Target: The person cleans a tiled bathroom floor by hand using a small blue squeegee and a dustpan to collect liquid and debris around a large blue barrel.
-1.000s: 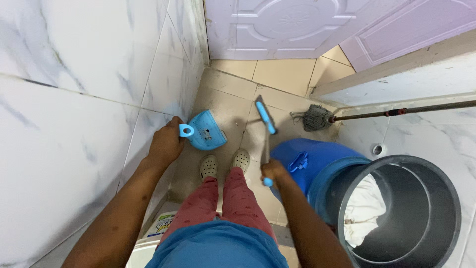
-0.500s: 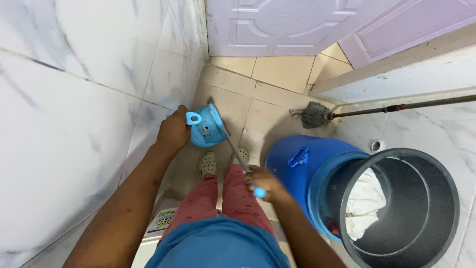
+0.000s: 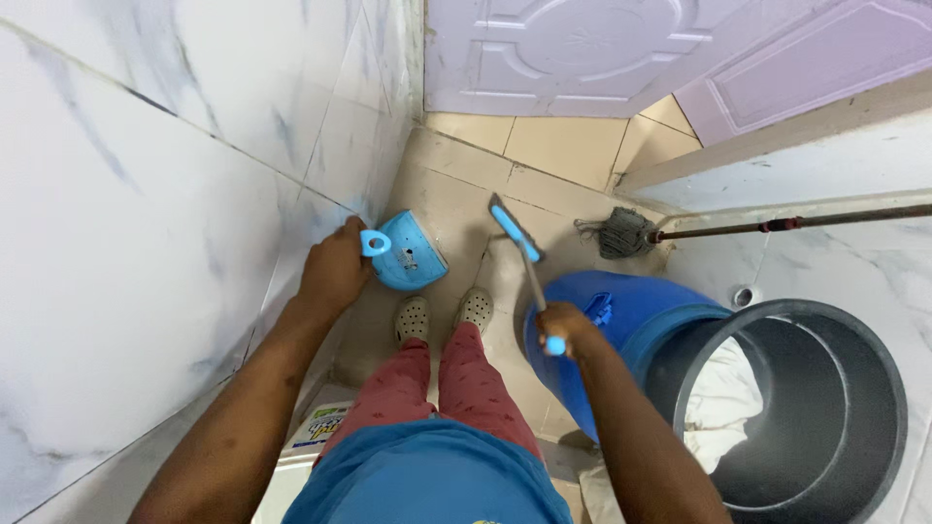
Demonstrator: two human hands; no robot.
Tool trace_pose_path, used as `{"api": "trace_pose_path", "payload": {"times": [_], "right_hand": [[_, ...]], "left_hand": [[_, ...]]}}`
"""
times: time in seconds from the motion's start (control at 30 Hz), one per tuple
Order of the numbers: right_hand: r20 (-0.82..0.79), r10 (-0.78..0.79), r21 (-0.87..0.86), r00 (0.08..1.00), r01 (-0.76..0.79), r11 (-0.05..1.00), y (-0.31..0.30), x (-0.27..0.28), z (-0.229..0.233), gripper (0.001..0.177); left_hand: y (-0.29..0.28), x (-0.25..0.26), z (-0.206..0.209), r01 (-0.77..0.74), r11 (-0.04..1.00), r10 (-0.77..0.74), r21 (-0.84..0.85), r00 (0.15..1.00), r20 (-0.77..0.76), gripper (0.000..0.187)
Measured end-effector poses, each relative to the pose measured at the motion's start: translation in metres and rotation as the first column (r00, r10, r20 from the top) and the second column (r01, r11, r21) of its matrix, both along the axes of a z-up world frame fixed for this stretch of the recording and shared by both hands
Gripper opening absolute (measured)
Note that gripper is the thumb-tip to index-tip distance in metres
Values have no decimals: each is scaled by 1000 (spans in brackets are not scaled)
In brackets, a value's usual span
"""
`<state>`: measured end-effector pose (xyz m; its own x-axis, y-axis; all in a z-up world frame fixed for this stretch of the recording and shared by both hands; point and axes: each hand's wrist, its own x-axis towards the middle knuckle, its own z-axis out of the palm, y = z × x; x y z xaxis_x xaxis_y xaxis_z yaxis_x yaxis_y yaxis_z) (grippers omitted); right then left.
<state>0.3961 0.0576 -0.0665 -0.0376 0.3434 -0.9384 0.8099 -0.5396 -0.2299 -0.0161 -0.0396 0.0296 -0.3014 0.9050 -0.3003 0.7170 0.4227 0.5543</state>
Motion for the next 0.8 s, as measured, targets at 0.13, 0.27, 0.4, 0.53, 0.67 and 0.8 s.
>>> {"api": "trace_pose_path", "payload": {"times": [0.13, 0.27, 0.4, 0.53, 0.67, 0.8], "right_hand": [[-26, 290, 24, 957, -289, 957, -72, -22, -39, 57], [-117, 302, -11, 946, -305, 952, -128, -52, -37, 61], [-153, 184, -72, 971, -197, 978, -94, -39, 1, 65], [-75, 58, -149, 995, -68, 986, -30, -10, 56, 69], [-110, 44, -124, 993, -57, 991, 27, 19, 65, 67], [-83, 143, -41, 986, -146, 988, 93, 43, 42, 70]], "left_hand": [[-10, 8, -16, -25, 999, 25, -39, 1000, 10, 30], [-8, 12, -32, -48, 999, 48, 7, 999, -10, 29], [-9, 15, -40, -115, 992, 115, 53, 993, 5, 29], [-16, 21, -32, -145, 989, 146, 41, 989, -28, 23], [-30, 29, -12, -192, 981, 192, -21, 981, -17, 30], [-46, 49, 6, -238, 967, 234, -91, 971, -52, 35]]}}
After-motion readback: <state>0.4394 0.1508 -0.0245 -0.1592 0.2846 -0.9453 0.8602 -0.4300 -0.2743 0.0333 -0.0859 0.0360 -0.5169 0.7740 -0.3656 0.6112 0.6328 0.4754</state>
